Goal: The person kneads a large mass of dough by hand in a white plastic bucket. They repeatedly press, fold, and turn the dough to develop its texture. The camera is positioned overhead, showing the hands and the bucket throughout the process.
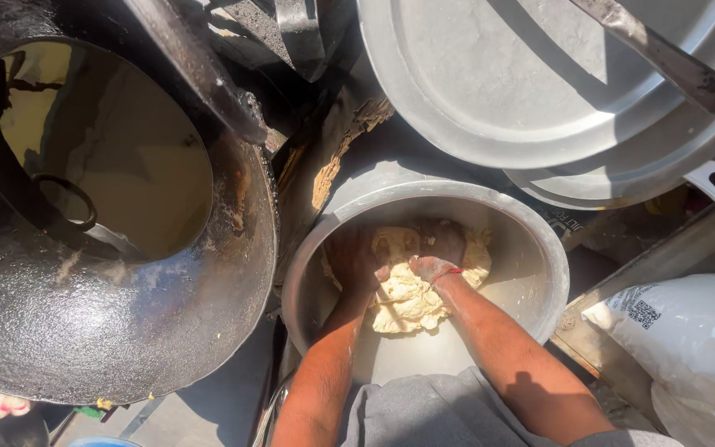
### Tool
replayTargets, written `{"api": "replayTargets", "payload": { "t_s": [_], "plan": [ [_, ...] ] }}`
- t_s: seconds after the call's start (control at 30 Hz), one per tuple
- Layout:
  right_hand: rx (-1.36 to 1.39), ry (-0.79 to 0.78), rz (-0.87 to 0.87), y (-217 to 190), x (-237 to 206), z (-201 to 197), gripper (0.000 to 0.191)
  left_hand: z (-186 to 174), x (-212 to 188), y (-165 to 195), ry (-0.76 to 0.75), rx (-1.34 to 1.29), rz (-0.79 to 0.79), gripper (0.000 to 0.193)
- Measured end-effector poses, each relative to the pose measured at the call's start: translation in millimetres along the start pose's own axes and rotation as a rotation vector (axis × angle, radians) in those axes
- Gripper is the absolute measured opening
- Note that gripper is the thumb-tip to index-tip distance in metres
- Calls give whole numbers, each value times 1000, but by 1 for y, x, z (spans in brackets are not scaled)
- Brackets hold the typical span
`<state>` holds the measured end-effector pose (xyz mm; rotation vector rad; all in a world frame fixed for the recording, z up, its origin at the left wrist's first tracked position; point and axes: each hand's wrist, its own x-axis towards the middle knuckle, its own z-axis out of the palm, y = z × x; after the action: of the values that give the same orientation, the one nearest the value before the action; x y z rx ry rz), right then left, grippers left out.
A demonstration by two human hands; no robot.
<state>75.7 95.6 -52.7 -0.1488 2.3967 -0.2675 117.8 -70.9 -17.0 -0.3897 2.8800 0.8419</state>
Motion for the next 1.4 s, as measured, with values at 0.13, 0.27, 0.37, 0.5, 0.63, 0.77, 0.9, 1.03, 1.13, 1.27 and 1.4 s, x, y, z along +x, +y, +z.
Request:
{"api": "replayTargets", "payload": {
  "t_s": [0.13, 0.27, 0.37, 0.5, 0.63, 0.77, 0.9, 1.03, 1.13, 1.27, 1.4],
  "plan": [
    [10, -203, -51, -3, 8, -36, 60, -32, 23, 17, -194, 31, -111, 33],
    [115, -245, -318, -2, -63, -115, 67, -122, 6, 55, -572, -76, -65, 58],
    [-252, -432, -298, -18, -131, -149, 86, -168, -45, 89, -726, 70, 84, 72],
    [-105, -433, -212, -46, -171, -141, 81, -152, -88, 108, -698, 71, -105, 60],
    [-75, -288, -262, -55, -148, -118, 74, -109, -87, 88, -505, -66, -29, 84],
    [-139, -470, -176, -56, -111, -114, 82, -86, -69, 71, -771, 106, -119, 92],
    [-101, -530, -173, -62, -90, -111, 80, -83, -37, 71, -822, 153, -115, 94],
    [-99, -488, -229, -49, -75, -91, 89, -100, -13, 72, -883, 188, -117, 95],
    [132, -372, -423, -9, -66, -70, 54, -112, -23, 65, -818, 84, -109, 89],
    [370, 5, -14, 52, -60, -45, 41, -91, -56, 55, -621, -138, -331, 49],
    [267, 259, 81, 62, -57, -29, 41, -39, -61, 40, -487, -284, -688, 65]
  ]
}}
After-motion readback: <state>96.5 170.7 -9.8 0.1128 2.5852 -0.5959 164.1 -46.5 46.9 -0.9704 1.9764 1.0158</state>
